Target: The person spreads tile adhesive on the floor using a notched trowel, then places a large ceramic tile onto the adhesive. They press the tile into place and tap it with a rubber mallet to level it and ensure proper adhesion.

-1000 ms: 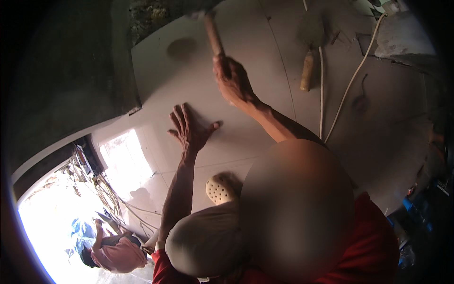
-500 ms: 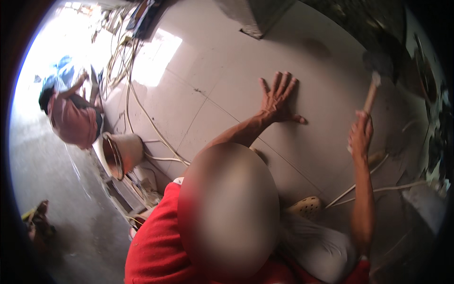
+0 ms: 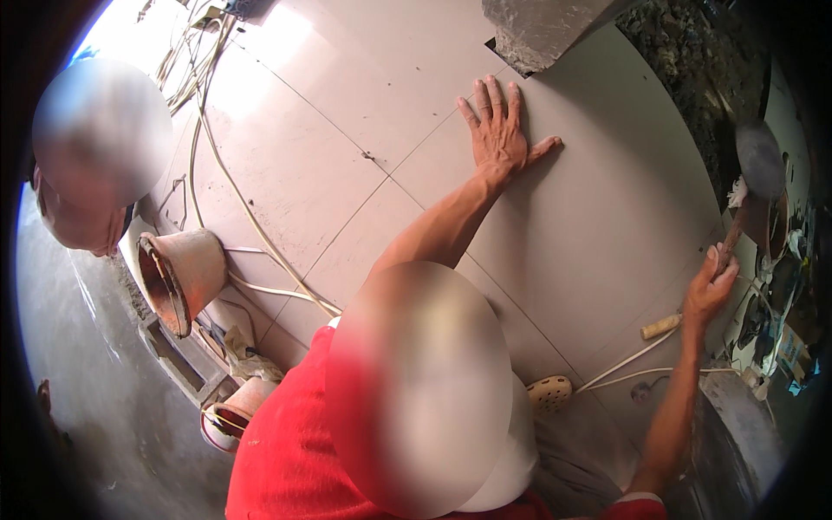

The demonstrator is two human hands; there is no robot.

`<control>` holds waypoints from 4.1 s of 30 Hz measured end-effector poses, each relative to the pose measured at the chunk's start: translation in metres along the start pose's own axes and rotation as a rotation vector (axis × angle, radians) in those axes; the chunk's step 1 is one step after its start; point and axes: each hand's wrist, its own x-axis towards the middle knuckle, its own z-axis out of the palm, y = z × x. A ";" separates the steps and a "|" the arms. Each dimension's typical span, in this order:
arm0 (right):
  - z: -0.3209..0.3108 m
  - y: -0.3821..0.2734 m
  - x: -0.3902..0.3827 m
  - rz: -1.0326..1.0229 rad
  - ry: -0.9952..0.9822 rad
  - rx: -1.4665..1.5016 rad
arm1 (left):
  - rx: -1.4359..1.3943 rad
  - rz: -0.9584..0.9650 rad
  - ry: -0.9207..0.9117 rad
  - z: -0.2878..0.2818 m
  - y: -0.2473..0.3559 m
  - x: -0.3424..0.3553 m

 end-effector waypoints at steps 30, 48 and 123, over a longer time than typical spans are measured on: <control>0.120 0.004 -0.071 0.762 -0.262 0.492 | 0.017 0.015 0.097 0.022 -0.007 0.002; 0.082 -0.101 -0.113 1.207 -0.329 1.046 | -0.030 -0.050 -0.332 -0.032 0.004 -0.003; -0.045 0.180 -0.329 1.039 0.431 0.535 | 0.256 1.388 -0.358 0.195 0.368 -0.064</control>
